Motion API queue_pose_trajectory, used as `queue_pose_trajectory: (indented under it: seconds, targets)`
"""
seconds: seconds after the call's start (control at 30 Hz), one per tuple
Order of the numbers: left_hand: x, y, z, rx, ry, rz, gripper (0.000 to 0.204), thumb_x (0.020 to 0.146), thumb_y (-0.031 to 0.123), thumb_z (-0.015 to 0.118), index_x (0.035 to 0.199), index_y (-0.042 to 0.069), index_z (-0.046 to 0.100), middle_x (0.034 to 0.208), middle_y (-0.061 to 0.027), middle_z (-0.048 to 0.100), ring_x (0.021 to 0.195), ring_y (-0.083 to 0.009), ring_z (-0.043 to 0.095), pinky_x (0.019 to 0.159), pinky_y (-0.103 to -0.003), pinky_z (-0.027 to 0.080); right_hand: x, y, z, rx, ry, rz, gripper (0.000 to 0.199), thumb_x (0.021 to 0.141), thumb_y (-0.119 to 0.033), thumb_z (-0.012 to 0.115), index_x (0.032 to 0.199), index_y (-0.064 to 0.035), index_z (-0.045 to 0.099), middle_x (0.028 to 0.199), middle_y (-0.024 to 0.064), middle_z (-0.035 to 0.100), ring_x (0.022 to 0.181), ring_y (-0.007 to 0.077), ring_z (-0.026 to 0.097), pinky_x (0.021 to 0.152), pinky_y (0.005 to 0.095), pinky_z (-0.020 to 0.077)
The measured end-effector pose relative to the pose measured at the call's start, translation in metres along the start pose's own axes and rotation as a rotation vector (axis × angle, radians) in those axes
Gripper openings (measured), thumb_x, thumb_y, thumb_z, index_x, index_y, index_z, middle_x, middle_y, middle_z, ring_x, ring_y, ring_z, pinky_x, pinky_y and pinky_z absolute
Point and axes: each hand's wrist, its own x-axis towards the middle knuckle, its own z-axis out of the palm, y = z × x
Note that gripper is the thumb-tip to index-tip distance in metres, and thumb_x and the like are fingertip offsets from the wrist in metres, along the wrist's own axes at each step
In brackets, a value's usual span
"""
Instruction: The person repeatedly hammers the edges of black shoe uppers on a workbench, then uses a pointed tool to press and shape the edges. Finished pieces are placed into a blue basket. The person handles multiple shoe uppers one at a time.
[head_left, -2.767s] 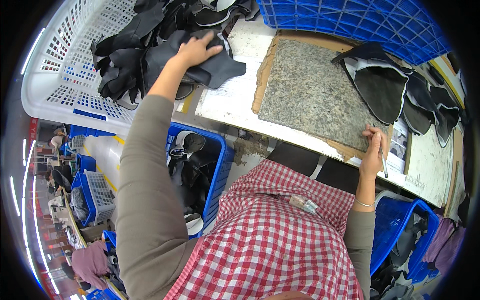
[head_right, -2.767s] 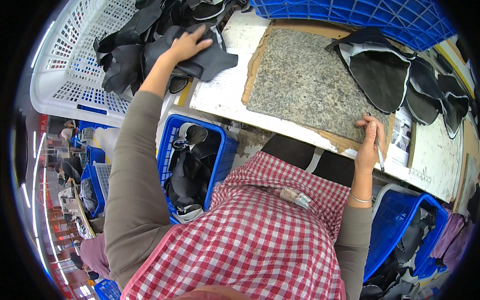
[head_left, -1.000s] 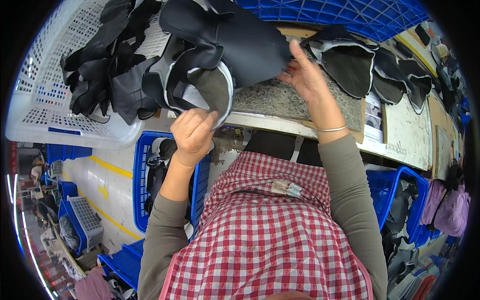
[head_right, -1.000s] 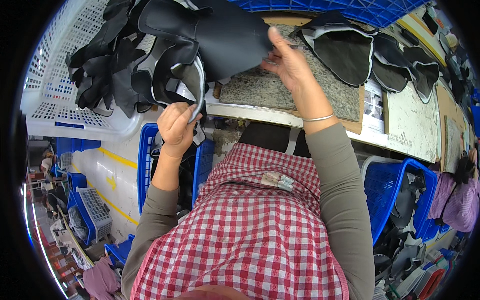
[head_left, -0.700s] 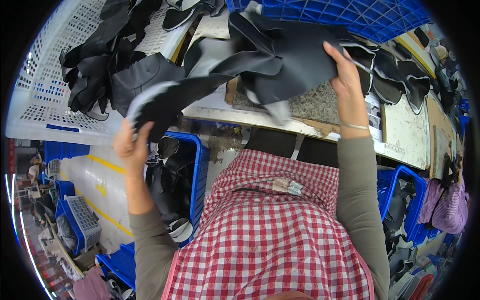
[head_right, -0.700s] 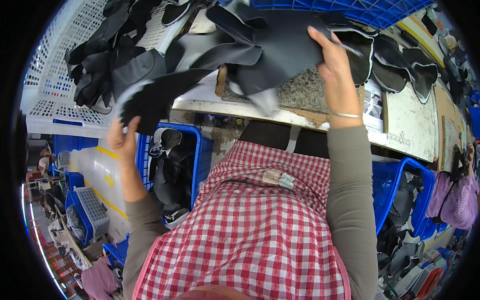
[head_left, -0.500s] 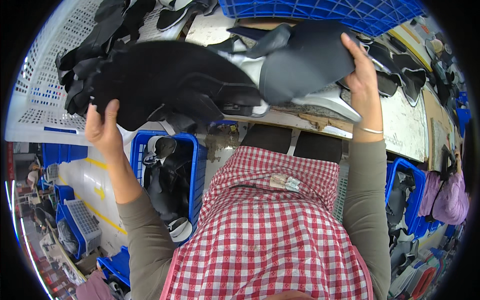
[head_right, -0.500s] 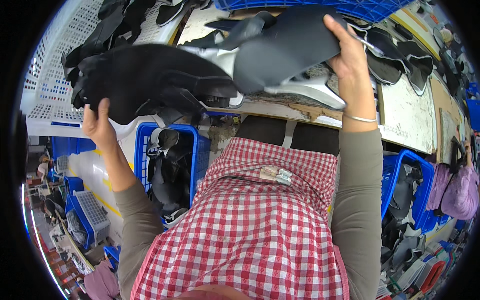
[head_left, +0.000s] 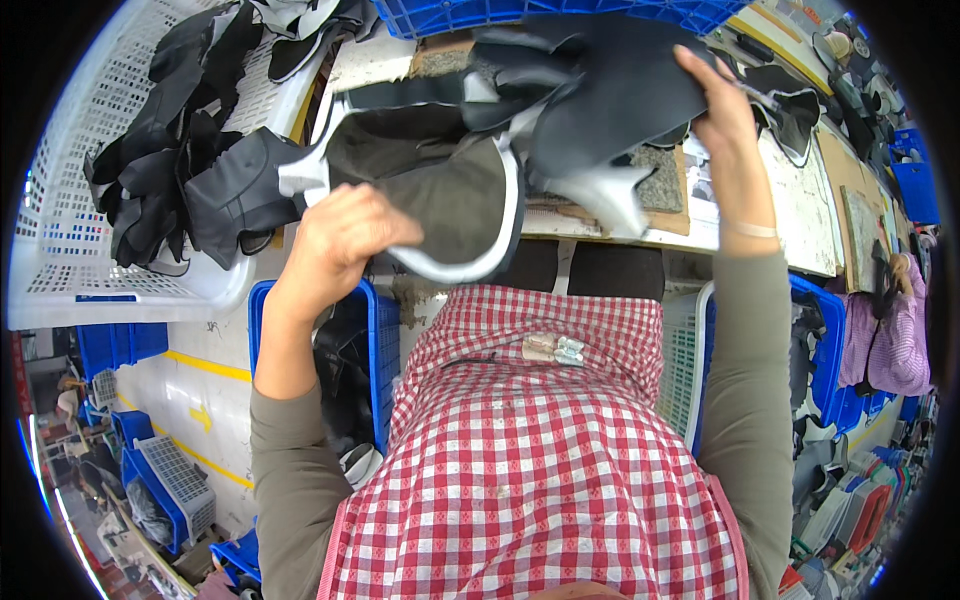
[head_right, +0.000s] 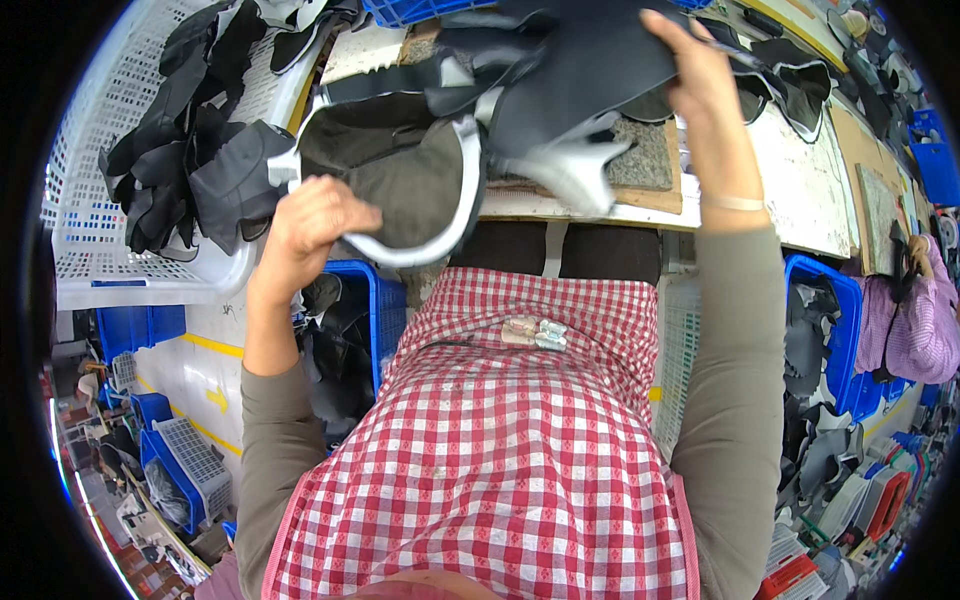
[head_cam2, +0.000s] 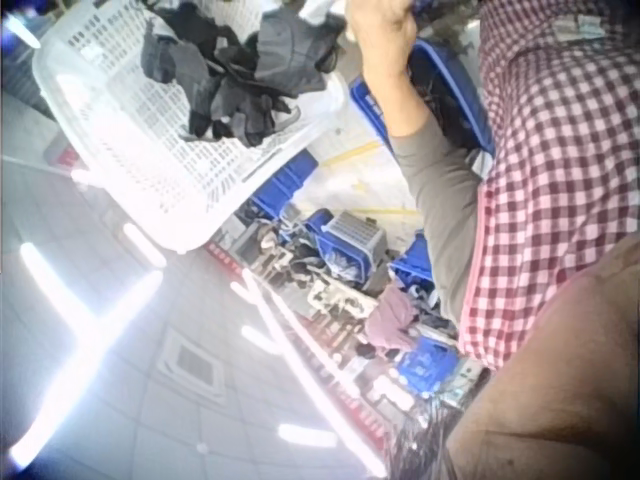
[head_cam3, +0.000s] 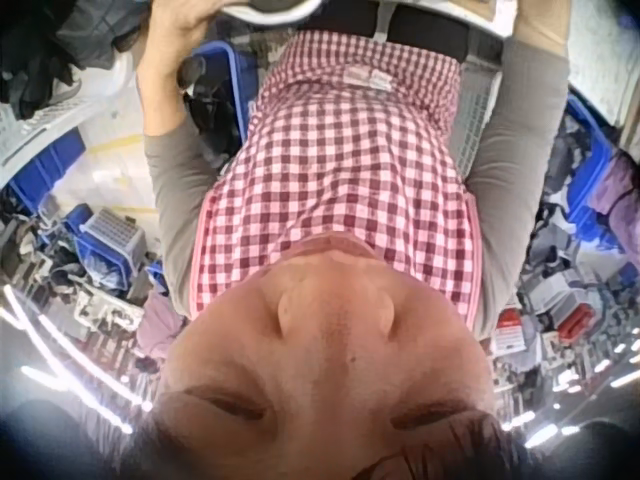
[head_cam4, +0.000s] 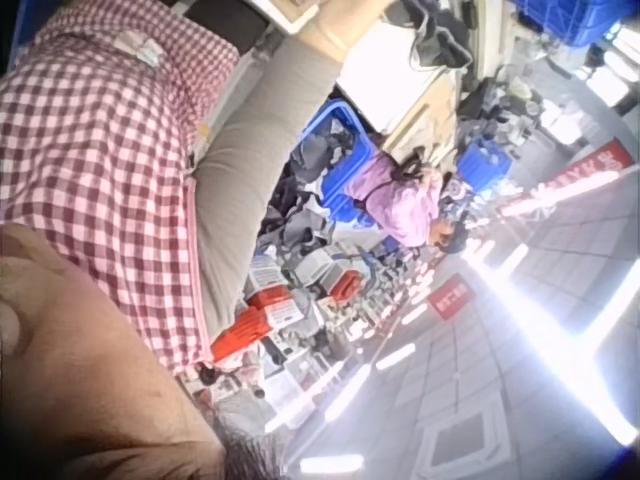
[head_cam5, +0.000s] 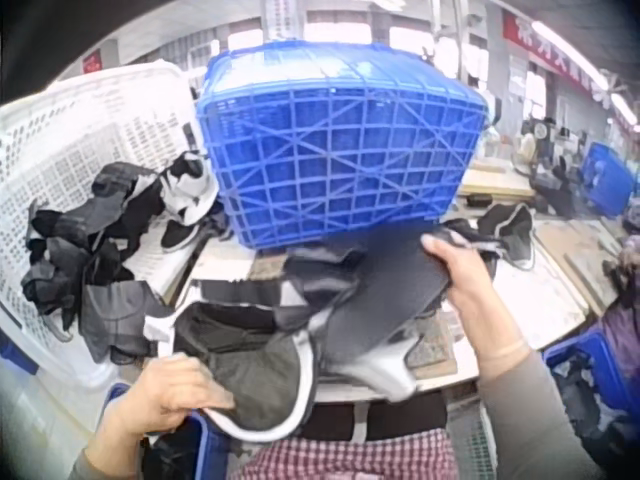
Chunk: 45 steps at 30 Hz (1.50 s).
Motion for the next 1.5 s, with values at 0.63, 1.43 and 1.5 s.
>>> queue_pose_trajectory:
  seconds: [0.63,1.43,1.5]
  targets:
    - [0.013,-0.080,-0.083,0.868,0.837,-0.073,0.047,0.076,-0.016,0.065,0.112,0.011,0.079,0.101,-0.0069,0.077,0.091,-0.0237,0.068,0.086,-0.036,0.052,-0.034,-0.102,0.152,-1.523,-0.466,-1.180,0.022,0.090,-0.022,0.078,0.108,-0.0102,0.071,0.101,0.0037,0.072,0.092,0.0232,0.072,0.076,0.0341,0.0595]
    - [0.134,-0.098,0.196,0.038,0.171,-0.483,0.036,0.084,0.039,0.078,0.098,0.006,0.078,0.092,-0.0165,0.075,0.088,-0.0379,0.072,0.084,-0.045,0.057,-0.095,0.132,0.081,-0.387,-0.241,0.023,0.017,0.097,-0.014,0.071,0.096,-0.0047,0.057,0.074,-0.0033,0.057,0.068,0.0039,0.048,0.062,0.0231,0.0404]
    - [0.137,-0.102,0.197,0.017,0.233,-0.444,0.036,0.083,0.037,0.079,0.099,0.005,0.078,0.093,-0.0168,0.075,0.088,-0.0378,0.072,0.084,-0.044,0.057,-0.094,0.144,0.086,-0.435,-0.268,-0.063,0.019,0.096,-0.016,0.074,0.093,-0.0063,0.058,0.074,-0.0049,0.055,0.067,0.0015,0.045,0.060,0.0206,0.0368]
